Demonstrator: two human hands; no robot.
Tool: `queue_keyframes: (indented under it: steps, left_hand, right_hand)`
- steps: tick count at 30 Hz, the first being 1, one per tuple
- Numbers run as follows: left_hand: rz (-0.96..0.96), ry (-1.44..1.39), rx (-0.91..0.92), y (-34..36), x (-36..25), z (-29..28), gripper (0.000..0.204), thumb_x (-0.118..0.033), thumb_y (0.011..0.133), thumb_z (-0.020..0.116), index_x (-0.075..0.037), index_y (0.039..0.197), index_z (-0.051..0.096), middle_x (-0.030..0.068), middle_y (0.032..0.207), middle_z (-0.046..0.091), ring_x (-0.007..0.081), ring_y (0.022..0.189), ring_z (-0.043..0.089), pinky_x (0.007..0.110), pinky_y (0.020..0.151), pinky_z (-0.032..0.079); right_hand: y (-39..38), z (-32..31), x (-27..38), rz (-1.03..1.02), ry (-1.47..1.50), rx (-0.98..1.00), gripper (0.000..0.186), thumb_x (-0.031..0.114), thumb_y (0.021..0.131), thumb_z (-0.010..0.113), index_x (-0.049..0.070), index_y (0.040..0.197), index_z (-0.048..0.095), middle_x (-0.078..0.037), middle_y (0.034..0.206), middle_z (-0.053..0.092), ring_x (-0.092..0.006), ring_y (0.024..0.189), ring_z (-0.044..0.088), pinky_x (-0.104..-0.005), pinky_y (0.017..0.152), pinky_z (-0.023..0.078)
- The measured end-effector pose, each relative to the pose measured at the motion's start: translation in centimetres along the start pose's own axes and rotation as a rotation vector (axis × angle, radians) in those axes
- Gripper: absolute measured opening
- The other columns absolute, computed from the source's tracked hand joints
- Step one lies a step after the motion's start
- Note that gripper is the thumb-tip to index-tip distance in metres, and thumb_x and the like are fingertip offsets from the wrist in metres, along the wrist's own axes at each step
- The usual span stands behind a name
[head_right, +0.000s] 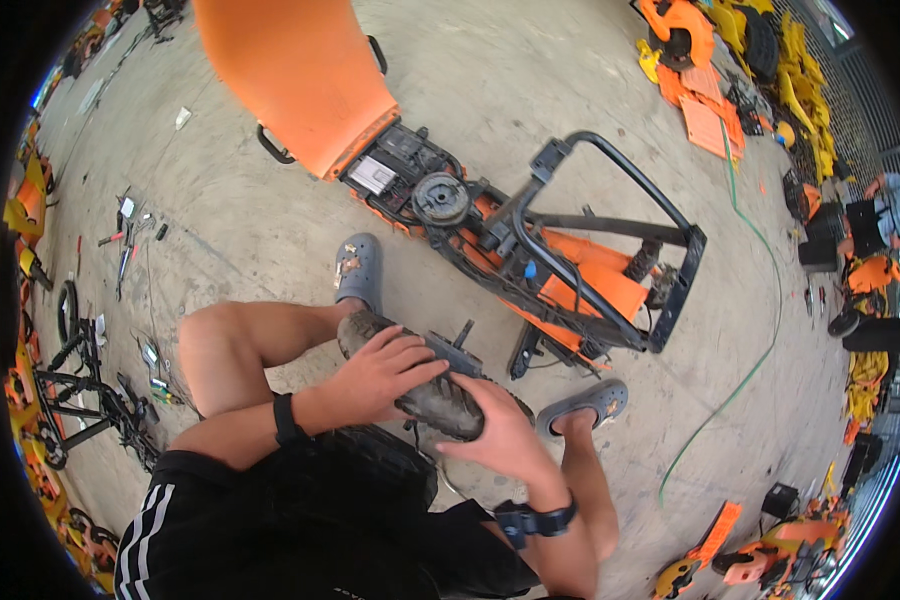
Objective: The person handles a wheel and a brake assembly by hand while working on a disassembled electric scooter.
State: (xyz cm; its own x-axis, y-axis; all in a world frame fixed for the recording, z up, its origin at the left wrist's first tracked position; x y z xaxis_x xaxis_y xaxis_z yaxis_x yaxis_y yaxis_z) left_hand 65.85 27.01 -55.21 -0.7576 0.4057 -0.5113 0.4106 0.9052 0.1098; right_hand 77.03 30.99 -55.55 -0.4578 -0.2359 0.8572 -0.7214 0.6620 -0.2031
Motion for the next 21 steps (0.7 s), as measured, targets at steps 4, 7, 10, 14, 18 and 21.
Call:
queue_keyframes:
  steps: [4, 7, 10, 14, 18, 21]
  left_hand:
    - [-0.017, -0.065, 0.026, -1.9, 1.0, 0.3, 0.081, -0.025, 0.056, 0.081, -0.010, 0.129, 0.048, 0.0072, 0.114, 0.054, 0.0264, 0.115, 0.049, 0.045, 0.103, 0.032]
    - [-0.012, -0.065, 0.043, -2.8, 1.4, 0.2, 0.080, -0.024, 0.055, 0.080, -0.011, 0.128, 0.049, 0.0055, 0.108, 0.054, 0.0241, 0.108, 0.050, 0.043, 0.099, 0.033]
    - [-0.003, -0.070, 0.038, -3.2, 1.6, 0.1, 0.080, -0.027, 0.056, 0.079, -0.011, 0.128, 0.049, 0.0047, 0.106, 0.053, 0.0226, 0.104, 0.050, 0.041, 0.096, 0.034]
    - [-0.004, -0.076, 0.013, -3.4, 2.2, -0.1, 0.078, -0.027, 0.056, 0.080, -0.013, 0.126, 0.050, 0.0035, 0.100, 0.051, 0.0226, 0.100, 0.049, 0.040, 0.094, 0.034]
    - [-0.019, -0.086, 0.076, -3.3, 2.9, 0.1, 0.086, -0.027, 0.054, 0.082, -0.013, 0.131, 0.047, 0.0045, 0.108, 0.053, 0.0221, 0.105, 0.049, 0.043, 0.098, 0.032]
    - [-0.044, -0.133, 0.080, -3.2, 3.7, 0.0, 0.087, -0.027, 0.054, 0.082, -0.013, 0.131, 0.046, 0.0047, 0.108, 0.052, 0.0220, 0.107, 0.049, 0.043, 0.099, 0.031]
  right_hand:
    - [3.4, -2.3, -0.8, 0.350, 0.758, -0.083, 0.058, 0.014, 0.086, 0.060, -0.005, 0.136, 0.037, -0.018, 0.126, 0.053, -0.0263, 0.117, 0.051, -0.0384, 0.099, 0.041]
    - [8.4, -1.3, -2.7, 0.482, 1.115, -0.200, 0.048, 0.015, 0.089, 0.053, -0.009, 0.129, 0.040, -0.022, 0.123, 0.053, -0.0293, 0.114, 0.053, -0.0404, 0.098, 0.043]
    - [12.8, 1.3, -7.3, 0.617, 1.288, -0.310, 0.039, 0.014, 0.090, 0.052, -0.008, 0.121, 0.045, -0.022, 0.119, 0.055, -0.0299, 0.111, 0.054, -0.0403, 0.098, 0.044]
    - [17.1, 2.9, -14.0, 0.755, 1.124, -0.458, 0.021, 0.013, 0.087, 0.056, -0.003, 0.100, 0.055, -0.015, 0.104, 0.062, -0.0244, 0.097, 0.060, -0.0331, 0.085, 0.048]
    - [21.9, 1.0, -18.1, 0.565, 0.506, -0.431, 0.054, 0.017, 0.078, 0.063, -0.010, 0.122, 0.048, -0.016, 0.106, 0.062, -0.0236, 0.087, 0.064, -0.0311, 0.077, 0.048]
    - [24.8, 0.1, -16.8, 0.460, -0.091, -0.456, 0.071, 0.023, 0.073, 0.068, -0.011, 0.130, 0.043, -0.019, 0.109, 0.061, -0.0286, 0.094, 0.063, -0.0343, 0.084, 0.047]
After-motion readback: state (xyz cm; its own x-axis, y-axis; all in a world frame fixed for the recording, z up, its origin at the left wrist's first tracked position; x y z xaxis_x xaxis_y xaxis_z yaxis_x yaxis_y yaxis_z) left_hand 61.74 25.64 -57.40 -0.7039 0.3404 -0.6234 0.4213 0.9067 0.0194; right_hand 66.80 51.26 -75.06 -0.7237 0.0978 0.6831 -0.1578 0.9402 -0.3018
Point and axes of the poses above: each hand's wrist, its own y-axis towards the middle knuckle, its own z-axis out of the palm, x = y × z, the point moved 10 cm from there along y, towards the middle knuckle
